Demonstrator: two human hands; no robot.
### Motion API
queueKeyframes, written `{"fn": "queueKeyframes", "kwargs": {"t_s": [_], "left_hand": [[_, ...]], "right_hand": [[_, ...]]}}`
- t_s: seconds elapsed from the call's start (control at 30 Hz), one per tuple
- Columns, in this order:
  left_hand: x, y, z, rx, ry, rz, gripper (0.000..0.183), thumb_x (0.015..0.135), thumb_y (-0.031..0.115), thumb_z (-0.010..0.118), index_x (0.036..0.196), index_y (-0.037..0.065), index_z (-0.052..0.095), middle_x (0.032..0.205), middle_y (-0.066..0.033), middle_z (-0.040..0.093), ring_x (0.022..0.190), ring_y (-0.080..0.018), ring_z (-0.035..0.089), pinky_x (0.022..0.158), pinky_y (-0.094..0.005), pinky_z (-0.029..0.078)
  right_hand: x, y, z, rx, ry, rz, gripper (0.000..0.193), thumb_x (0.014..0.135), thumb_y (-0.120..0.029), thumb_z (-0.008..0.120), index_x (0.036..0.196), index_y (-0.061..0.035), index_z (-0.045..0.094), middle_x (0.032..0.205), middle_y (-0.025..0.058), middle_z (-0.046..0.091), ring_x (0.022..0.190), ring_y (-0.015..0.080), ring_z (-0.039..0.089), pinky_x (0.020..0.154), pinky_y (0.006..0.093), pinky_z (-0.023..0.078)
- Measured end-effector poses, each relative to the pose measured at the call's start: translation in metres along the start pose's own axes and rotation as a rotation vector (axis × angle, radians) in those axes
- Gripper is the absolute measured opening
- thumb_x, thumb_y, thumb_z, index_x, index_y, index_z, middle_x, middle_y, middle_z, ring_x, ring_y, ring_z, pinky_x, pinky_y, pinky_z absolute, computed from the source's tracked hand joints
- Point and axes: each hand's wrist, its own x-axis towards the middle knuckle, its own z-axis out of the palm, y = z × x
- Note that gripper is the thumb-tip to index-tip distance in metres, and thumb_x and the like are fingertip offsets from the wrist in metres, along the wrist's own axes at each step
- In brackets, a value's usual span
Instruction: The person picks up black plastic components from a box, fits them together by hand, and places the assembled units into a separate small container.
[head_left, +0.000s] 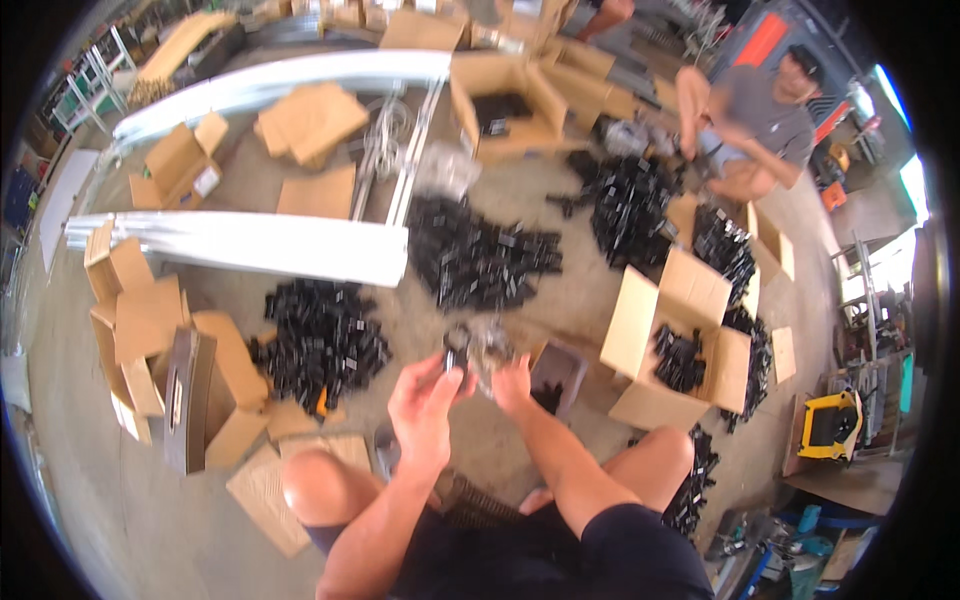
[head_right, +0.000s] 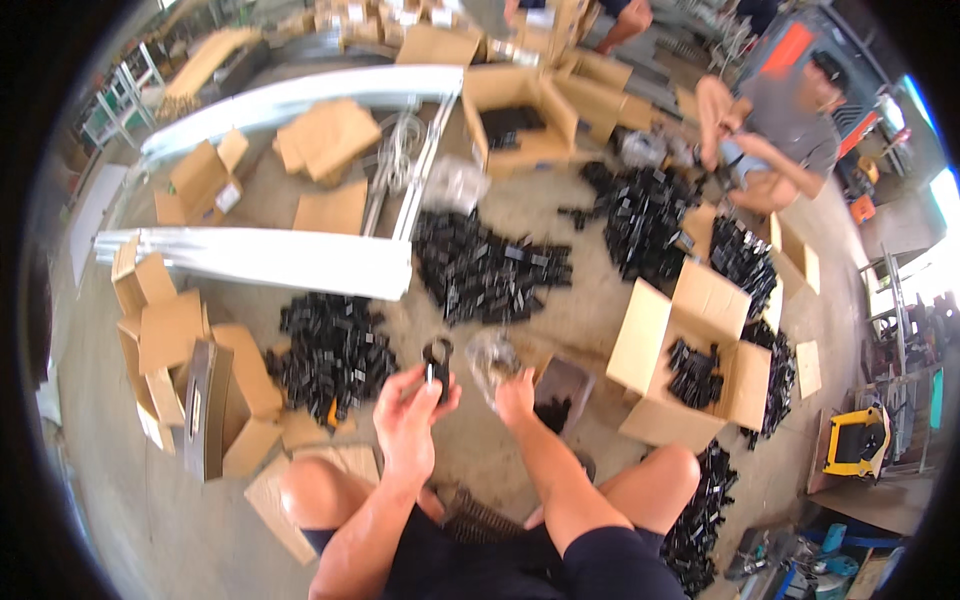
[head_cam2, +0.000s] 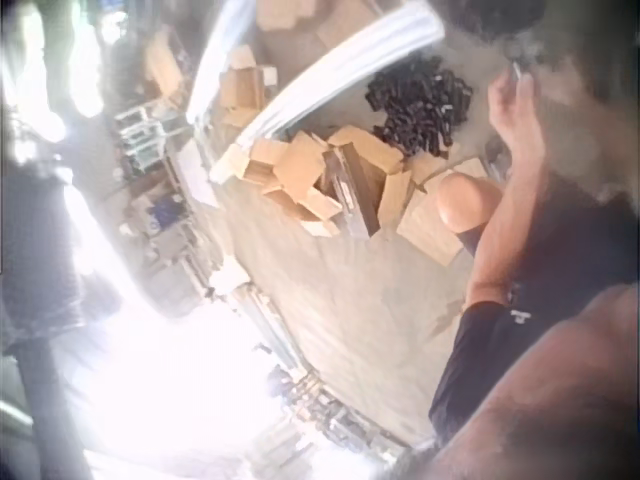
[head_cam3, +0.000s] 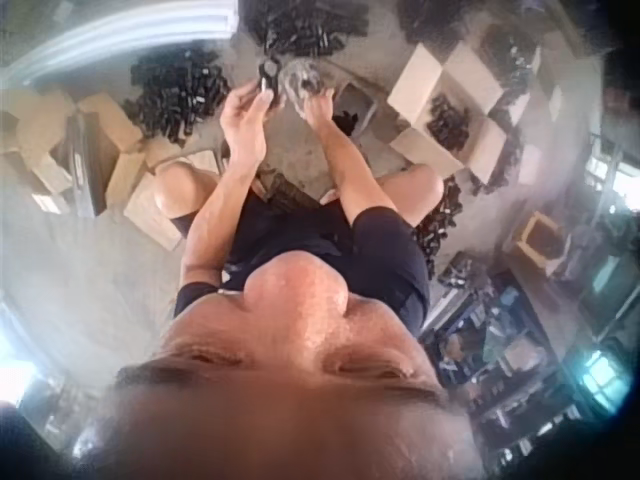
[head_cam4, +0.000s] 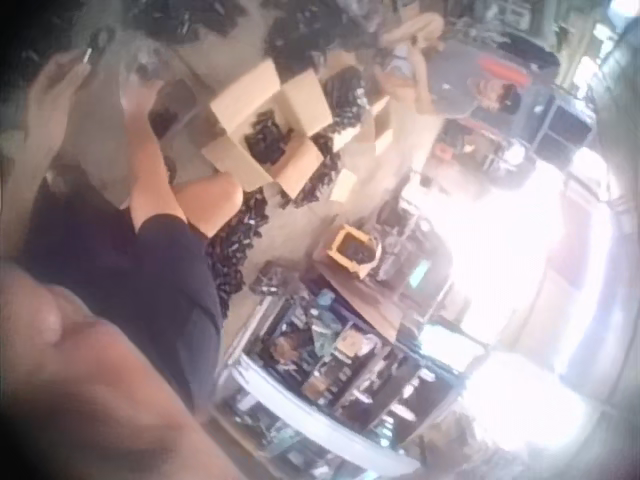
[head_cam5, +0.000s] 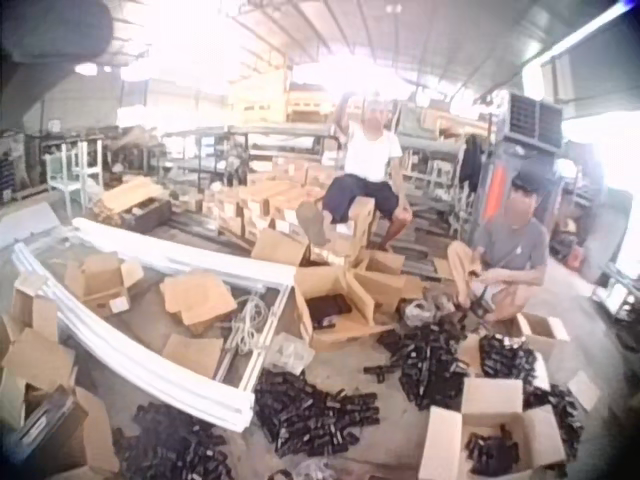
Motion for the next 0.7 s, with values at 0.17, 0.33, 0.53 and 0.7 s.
{"fn": "queueKeyframes", "kwargs": {"t_s": [0.17, 0.33, 0.53, 0.7], "left_hand": [[0.003, -0.001, 0.008, -0.077, -0.020, -0.036, 0.027, 0.096, 0.003, 0.070, 0.121, -0.003, 0.061, 0.106, -0.0181, 0.074, 0.089, -0.0268, 0.074, 0.080, -0.0368, 0.063], [0.004, 0.000, 0.016, -0.090, -0.029, -0.062, 0.026, 0.096, 0.002, 0.070, 0.119, -0.004, 0.061, 0.105, -0.0172, 0.074, 0.088, -0.0253, 0.074, 0.080, -0.0359, 0.063], [0.005, -0.011, 0.019, -0.151, -0.103, -0.083, 0.025, 0.098, 0.006, 0.068, 0.121, -0.001, 0.059, 0.106, -0.0173, 0.073, 0.090, -0.0264, 0.074, 0.081, -0.0376, 0.063], [-0.003, -0.020, 0.039, -0.172, -0.165, -0.109, 0.025, 0.099, 0.004, 0.066, 0.122, -0.003, 0.059, 0.111, -0.0179, 0.071, 0.095, -0.0278, 0.074, 0.085, -0.0385, 0.063]], "right_hand": [[-0.015, 0.019, 0.004, 0.187, 0.123, 0.025, 0.023, 0.091, -0.019, 0.058, 0.092, -0.0074, 0.077, 0.103, 0.0121, 0.076, 0.108, 0.0321, 0.065, 0.099, 0.0530, 0.040], [-0.026, 0.036, -0.037, 0.412, 0.340, 0.061, 0.022, 0.091, -0.018, 0.058, 0.083, -0.0051, 0.073, 0.098, 0.0165, 0.075, 0.097, 0.0353, 0.068, 0.083, 0.0483, 0.051], [-0.081, 0.077, -0.179, 1.122, 0.689, -0.045, 0.012, 0.087, -0.011, 0.066, 0.091, -0.0042, 0.075, 0.092, 0.0208, 0.073, 0.089, 0.0397, 0.070, 0.080, 0.0450, 0.056], [-0.167, 0.107, -0.263, 1.312, 0.845, -0.028, 0.019, 0.087, -0.003, 0.069, 0.105, -0.0031, 0.075, 0.100, 0.0143, 0.074, 0.091, 0.0285, 0.070, 0.082, 0.0370, 0.056]]}}
